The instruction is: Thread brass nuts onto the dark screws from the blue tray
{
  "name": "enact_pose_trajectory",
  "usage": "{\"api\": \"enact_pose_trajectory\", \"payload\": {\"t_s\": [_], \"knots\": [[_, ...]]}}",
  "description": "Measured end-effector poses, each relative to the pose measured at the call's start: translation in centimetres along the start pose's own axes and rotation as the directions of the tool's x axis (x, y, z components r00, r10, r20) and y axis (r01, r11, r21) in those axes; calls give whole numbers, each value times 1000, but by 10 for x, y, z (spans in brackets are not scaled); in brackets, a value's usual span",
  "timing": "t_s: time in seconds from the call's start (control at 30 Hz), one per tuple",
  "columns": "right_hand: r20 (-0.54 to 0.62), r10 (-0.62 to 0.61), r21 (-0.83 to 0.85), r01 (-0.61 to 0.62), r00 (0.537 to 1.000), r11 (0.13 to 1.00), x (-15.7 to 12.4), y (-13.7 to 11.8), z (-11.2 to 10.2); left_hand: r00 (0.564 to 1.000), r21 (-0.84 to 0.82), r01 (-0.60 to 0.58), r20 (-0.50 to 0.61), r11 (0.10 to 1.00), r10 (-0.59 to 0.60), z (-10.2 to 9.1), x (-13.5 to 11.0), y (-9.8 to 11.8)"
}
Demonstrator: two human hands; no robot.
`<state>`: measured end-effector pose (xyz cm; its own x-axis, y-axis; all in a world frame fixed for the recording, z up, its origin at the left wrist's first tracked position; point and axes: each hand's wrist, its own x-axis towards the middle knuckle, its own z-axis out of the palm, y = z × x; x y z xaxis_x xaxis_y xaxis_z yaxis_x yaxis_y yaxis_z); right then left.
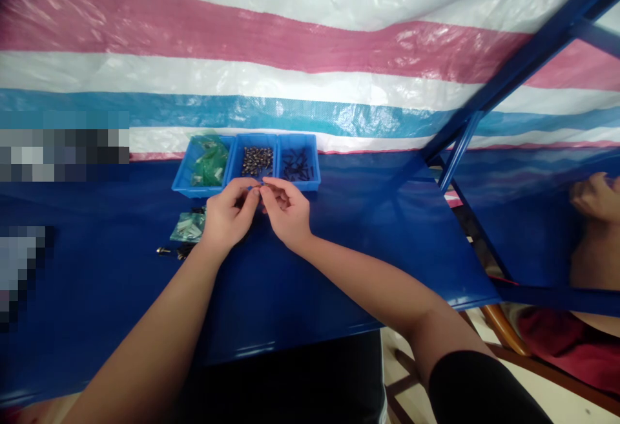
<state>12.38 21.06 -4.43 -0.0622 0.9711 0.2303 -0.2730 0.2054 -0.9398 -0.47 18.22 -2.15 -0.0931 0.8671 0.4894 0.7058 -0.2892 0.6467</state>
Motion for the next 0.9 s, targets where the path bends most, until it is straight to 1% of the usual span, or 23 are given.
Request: {"api": "enact_pose_trajectory", "payload": {"t_s": [0.17, 0.33, 0.47, 0.57, 0.6, 0.67, 0.73, 0.77, 0.8, 0.87, 0.9], "knots": [[6, -23, -2, 23, 1000, 1000, 0, -1, 0, 1000, -24, 10, 10, 1000, -10, 0, -1, 0], [4, -28, -14, 28, 1000, 1000, 0, 0, 0, 999, -23, 42, -14, 999, -42, 1, -1, -2], [3, -31, -1, 31, 1000, 1000, 0, 1, -1, 999, -96, 39, 17, 995, -38, 0, 0, -2], [15, -18, 10, 18, 1000, 1000, 0, 1, -2, 999, -86, 36, 24, 996, -34, 1, 0, 0], [18, -16, 15, 16, 1000, 1000, 0, 1, -2, 999, -61, 41, -7, 997, -41, 2, 1, 0], [22, -24, 13, 23, 999, 1000, 0, 1, -2, 986, 5, 83, -144, 997, -81, 3, 2, -1], [30, -30, -27, 31, 999, 999, 0, 1, -3, 938, 67, 169, -316, 983, -140, 2, 4, -5], [43, -26, -60, 29, 999, 998, -1, 1, -3, 925, 95, 207, -343, 974, -163, 1, 5, -7], [68, -17, -101, 24, 998, 995, -1, 1, -3, 926, 124, 235, -331, 964, -183, 0, 7, -9], [155, 8, -213, 25, 988, 977, -2, 1, -3, 933, 149, 269, -284, 952, -219, -3, 9, -13], [204, 14, -284, 45, 979, 958, -3, 1, -3, 927, 157, 282, -299, 947, -227, -5, 9, -13]]}}
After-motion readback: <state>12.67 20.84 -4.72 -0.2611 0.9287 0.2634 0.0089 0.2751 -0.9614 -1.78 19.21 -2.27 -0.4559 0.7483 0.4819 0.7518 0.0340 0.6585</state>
